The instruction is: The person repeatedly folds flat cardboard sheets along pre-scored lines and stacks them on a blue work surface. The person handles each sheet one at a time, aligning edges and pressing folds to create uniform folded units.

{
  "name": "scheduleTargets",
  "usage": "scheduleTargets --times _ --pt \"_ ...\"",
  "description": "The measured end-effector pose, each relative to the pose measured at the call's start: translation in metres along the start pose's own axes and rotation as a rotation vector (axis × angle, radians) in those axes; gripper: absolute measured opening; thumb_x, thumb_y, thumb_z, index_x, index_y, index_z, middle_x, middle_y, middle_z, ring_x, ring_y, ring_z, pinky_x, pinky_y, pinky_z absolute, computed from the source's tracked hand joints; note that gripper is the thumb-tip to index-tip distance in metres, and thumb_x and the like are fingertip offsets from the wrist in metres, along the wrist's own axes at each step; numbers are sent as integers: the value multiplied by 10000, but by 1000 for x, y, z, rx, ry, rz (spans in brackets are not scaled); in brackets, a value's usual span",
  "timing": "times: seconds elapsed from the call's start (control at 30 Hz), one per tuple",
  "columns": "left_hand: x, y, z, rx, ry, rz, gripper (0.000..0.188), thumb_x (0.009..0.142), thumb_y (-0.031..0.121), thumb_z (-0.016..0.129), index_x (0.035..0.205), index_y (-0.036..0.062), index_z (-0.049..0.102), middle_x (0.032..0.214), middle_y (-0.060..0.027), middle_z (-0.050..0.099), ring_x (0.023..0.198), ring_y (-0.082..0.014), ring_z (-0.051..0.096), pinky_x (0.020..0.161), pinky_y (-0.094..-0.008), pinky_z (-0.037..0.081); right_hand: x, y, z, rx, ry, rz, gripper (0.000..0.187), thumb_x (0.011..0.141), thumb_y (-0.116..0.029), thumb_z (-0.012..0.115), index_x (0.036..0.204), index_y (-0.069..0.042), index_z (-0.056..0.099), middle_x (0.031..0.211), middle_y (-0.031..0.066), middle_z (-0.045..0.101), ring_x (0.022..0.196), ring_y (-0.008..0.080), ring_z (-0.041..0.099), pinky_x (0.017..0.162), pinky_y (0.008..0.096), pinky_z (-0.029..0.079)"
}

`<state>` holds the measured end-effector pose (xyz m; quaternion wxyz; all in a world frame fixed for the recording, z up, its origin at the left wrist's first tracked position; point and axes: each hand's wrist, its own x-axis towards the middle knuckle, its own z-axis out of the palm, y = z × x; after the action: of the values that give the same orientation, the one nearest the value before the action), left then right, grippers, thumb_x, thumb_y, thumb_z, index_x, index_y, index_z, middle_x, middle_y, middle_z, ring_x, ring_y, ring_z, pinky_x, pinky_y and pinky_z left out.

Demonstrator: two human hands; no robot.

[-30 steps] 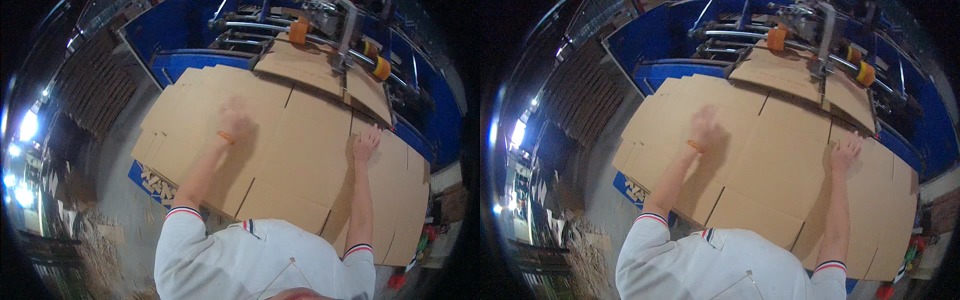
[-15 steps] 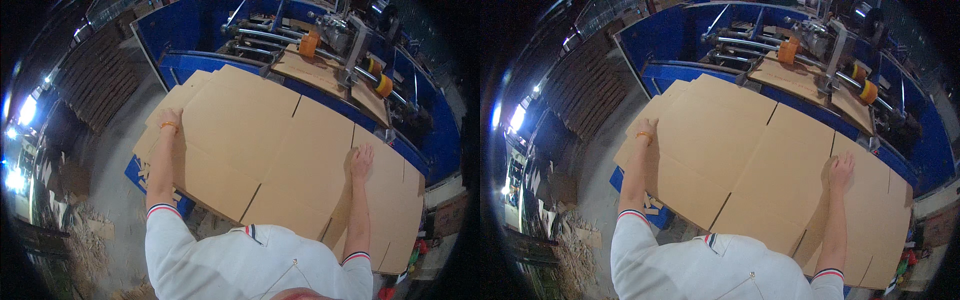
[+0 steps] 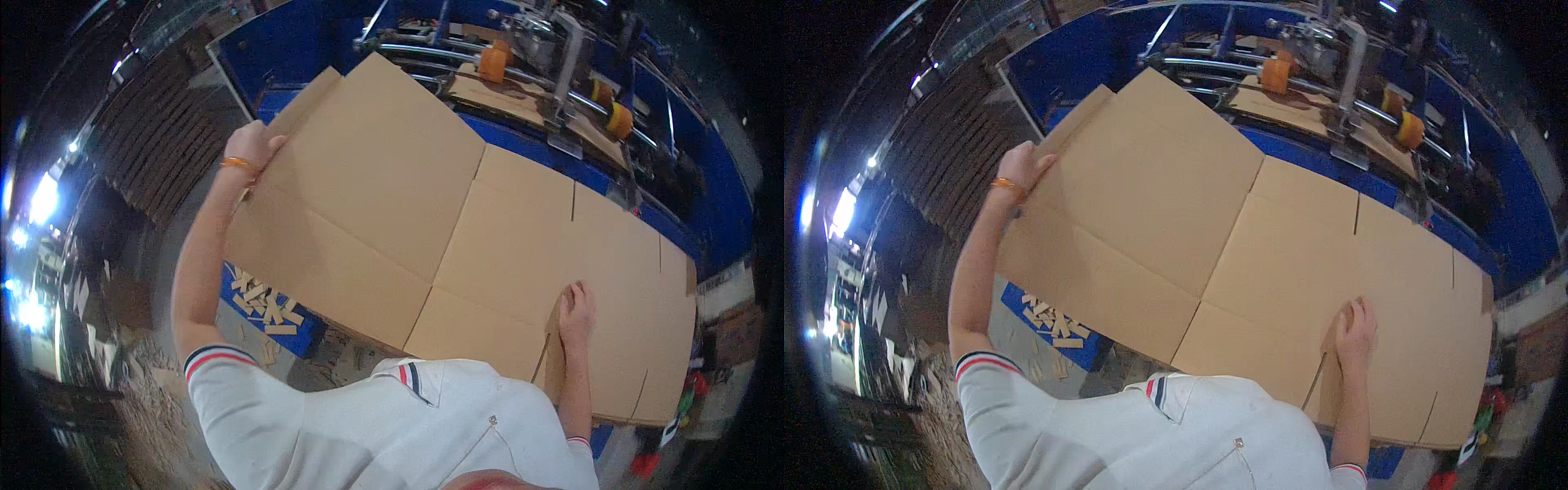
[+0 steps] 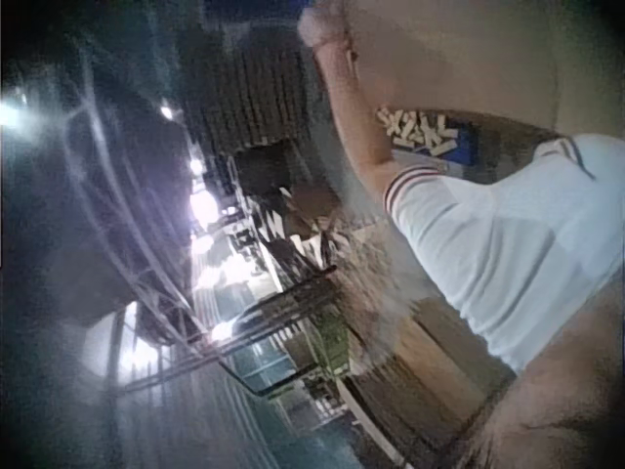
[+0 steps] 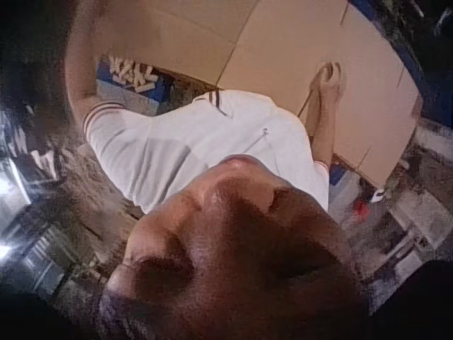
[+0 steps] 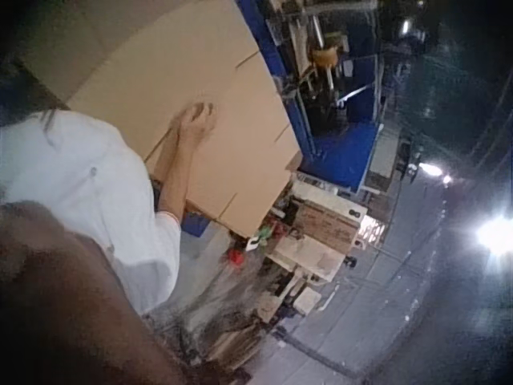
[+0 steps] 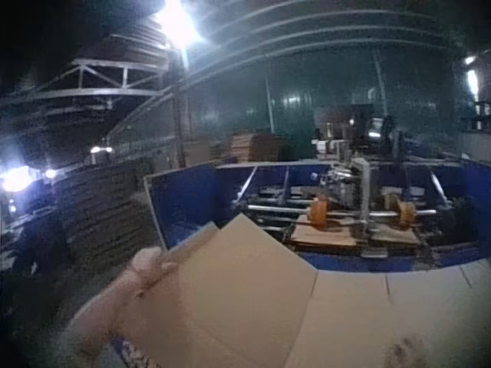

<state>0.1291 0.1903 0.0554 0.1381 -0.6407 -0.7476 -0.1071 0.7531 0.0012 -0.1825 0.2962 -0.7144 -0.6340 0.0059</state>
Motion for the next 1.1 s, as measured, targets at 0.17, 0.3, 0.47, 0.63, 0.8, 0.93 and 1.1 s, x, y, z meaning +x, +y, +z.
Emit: scheduleTargets --times 0.17,0.3,0.47,0.63,0.8,0.93,1.1 --pt "-73 21 -107 -1056 -415 248 622 863 425 633 1285 -28 572 1125 -105 670 1015 -192 628 887 -352 479 -82 56 -70 -240 206 510 377 911 -237 594 1219 -19 590 1302 206 551 1248 370 475 1043 443 384" --pt "-180 13 -64 -661 -288 -117 704 929 484 518 1419 -13 427 1436 -161 463 1339 -220 407 1127 -364 262 -163 114 -95 -831 348 748 440 912 -294 601 1260 -28 562 1308 214 543 1197 362 516 996 452 425" --pt "-288 51 66 104 254 353 915 833 685 531 1492 87 320 1472 -200 389 1350 -397 354 1077 -587 287 -231 203 -122 -96 882 1100 562 898 -386 612 1304 -12 510 1308 175 552 1217 293 501 984 439 422" --pt "-189 25 33 -1180 -139 -20 519 820 70 718 1298 34 520 1245 -125 557 1097 -250 556 962 -395 445 -265 223 -168 1296 1237 1240 532 947 -384 555 1328 -16 494 1330 129 547 1229 263 505 1018 428 420" --pt "-133 -3 40 -1175 -78 64 365 888 55 655 1224 -40 546 1066 -93 655 884 -184 609 816 -323 490 -276 224 -151 1290 1277 1025 457 977 -296 526 1342 -24 488 1356 118 528 1244 263 495 1032 433 427" --pt "-137 23 81 -1033 93 130 261 918 92 646 1141 -39 612 1019 -80 673 900 -170 603 808 -305 481 -213 103 -142 1168 1425 851 478 968 -264 546 1355 5 467 1349 131 529 1208 256 531 1005 423 452" --pt "-151 45 90 -1146 45 53 220 928 110 647 1104 -23 647 1054 -78 674 949 -158 596 830 -308 477 -170 1 -143 615 1103 587 381 939 -151 584 1272 30 546 1237 133 605 1111 265 598 952 372 477"
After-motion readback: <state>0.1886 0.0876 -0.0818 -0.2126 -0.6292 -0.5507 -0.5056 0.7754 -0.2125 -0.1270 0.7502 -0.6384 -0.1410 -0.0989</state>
